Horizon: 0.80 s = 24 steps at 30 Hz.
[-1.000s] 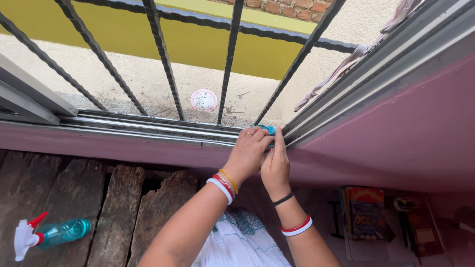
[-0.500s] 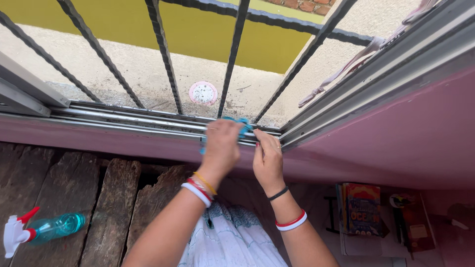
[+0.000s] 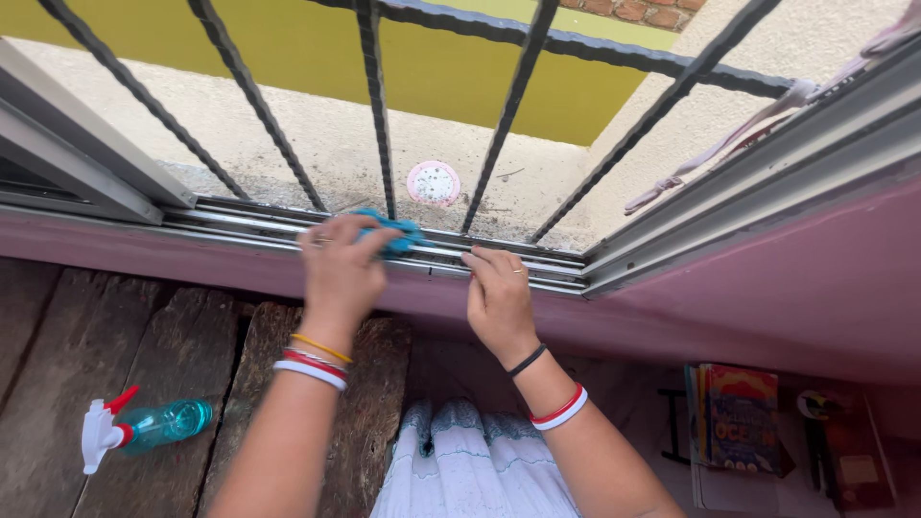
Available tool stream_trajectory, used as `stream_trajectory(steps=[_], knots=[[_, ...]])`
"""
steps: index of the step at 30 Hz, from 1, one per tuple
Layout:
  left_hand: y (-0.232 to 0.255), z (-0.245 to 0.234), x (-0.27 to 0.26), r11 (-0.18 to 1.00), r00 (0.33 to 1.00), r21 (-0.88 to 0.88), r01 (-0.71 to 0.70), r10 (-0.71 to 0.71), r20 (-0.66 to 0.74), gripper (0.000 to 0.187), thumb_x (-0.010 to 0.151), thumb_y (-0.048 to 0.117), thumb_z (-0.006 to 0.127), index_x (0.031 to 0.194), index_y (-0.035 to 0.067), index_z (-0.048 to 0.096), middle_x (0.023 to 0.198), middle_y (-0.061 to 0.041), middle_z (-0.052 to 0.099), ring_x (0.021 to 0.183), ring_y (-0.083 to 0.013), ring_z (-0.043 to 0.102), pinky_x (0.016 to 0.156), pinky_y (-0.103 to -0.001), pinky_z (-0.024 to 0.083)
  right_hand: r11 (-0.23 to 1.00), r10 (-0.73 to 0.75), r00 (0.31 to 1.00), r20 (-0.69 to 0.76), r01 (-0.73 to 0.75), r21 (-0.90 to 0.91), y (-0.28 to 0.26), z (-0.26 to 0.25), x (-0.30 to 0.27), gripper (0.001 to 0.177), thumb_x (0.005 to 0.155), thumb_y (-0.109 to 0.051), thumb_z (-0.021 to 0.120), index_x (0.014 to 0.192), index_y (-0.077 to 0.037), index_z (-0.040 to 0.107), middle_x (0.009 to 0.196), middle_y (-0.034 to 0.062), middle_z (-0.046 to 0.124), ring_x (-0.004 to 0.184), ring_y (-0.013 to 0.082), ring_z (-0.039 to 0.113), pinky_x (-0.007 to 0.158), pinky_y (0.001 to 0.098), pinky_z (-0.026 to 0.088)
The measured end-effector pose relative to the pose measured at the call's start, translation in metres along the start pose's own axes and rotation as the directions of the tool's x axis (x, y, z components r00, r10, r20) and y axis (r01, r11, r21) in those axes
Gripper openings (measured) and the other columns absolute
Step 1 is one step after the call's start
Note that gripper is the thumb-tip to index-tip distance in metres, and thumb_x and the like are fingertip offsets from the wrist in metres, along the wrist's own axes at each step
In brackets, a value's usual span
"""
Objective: The person wipes the metal window frame and adjacent glass using a blue cloth. They move along the bottom track and vertical edges, occasionally reaching through the bars to clean the exterior side of the frame.
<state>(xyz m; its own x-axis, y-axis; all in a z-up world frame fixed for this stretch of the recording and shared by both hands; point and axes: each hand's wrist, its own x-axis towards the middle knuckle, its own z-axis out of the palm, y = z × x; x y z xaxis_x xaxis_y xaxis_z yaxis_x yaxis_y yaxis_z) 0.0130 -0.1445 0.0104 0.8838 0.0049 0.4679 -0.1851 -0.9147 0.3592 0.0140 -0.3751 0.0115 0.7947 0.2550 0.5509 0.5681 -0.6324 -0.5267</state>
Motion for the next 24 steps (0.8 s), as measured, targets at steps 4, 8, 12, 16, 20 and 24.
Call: stream_trajectory(steps=[4,8,12,16,20,24], knots=[[-0.06,-0.022,-0.007,0.983,0.979,0.004,0.184,-0.183,-0.086,0.035,0.083,0.003,0.069,0.108,0.027,0.076,0.118,-0.002,0.066,0.125,-0.0285,0.053,0.108,-0.052,0.032,0.998,0.039,0.998,-0.046,-0.041,-0.039,0.021,-0.009,-0.003,0.025,0.086,0.003,0.064,0.109,-0.002,0.074,0.114,0.0141,0.071,0.111,0.0338,0.064,0.103,0.0433,0.047],[-0.034,0.012,-0.006,0.97,0.964,-0.009,0.244,-0.244,-0.107,0.036,0.085,-0.001,0.064,0.111,0.023,0.075,0.118,-0.005,0.066,0.124,-0.0286,0.054,0.105,-0.049,0.035,0.995,0.051,0.996,-0.075,-0.057,-0.076,0.026,-0.007,-0.011,0.025,0.087,0.003,0.063,0.11,-0.001,0.073,0.115,0.0149,0.07,0.112,0.0348,0.063,0.103,0.0425,0.047],[0.053,0.042,-0.01,0.99,0.998,-0.144,0.008,-0.017,-0.063,0.041,0.071,0.003,0.067,0.11,0.015,0.073,0.114,-0.006,0.067,0.122,-0.029,0.054,0.103,-0.052,0.033,0.997,0.05,0.998,-0.049,-0.053,-0.057,0.009,0.01,-0.006,0.028,0.085,0.003,0.064,0.111,0.0,0.073,0.113,0.0157,0.069,0.109,0.0355,0.061,0.1,0.0435,0.047],[0.053,0.021,-0.007,0.976,0.989,-0.166,-0.137,0.125,-0.081,0.036,0.08,0.004,0.069,0.113,0.019,0.073,0.119,-0.001,0.067,0.124,-0.0244,0.055,0.104,-0.052,0.032,0.998,0.03,0.997,-0.071,-0.033,-0.05,-0.016,0.024,0.012,0.025,0.083,0.0,0.067,0.107,0.0,0.071,0.112,0.0162,0.067,0.108,0.0368,0.06,0.098,0.0454,0.047],[-0.019,-0.017,-0.011,0.995,0.998,-0.079,0.062,-0.063,-0.005,0.042,0.078,0.001,0.067,0.107,0.029,0.077,0.119,0.003,0.068,0.124,-0.0216,0.055,0.105,-0.053,0.029,0.994,-0.108,0.994,-0.018,0.108,0.0,-0.041,0.045,0.027,0.025,0.083,0.001,0.065,0.108,-0.001,0.071,0.115,0.016,0.067,0.112,0.037,0.06,0.101,0.0461,0.047],[-0.104,-0.05,-0.013,0.977,0.979,0.072,0.199,-0.194,-0.062,0.038,0.08,0.003,0.069,0.102,0.032,0.078,0.122,0.002,0.067,0.126,-0.024,0.052,0.109,-0.052,0.028,0.982,-0.167,0.979,0.12,0.154,0.109,-0.054,0.074,0.041,0.026,0.085,0.002,0.064,0.11,-0.001,0.07,0.114,0.0128,0.068,0.112,0.0342,0.061,0.1,0.0443,0.048]])
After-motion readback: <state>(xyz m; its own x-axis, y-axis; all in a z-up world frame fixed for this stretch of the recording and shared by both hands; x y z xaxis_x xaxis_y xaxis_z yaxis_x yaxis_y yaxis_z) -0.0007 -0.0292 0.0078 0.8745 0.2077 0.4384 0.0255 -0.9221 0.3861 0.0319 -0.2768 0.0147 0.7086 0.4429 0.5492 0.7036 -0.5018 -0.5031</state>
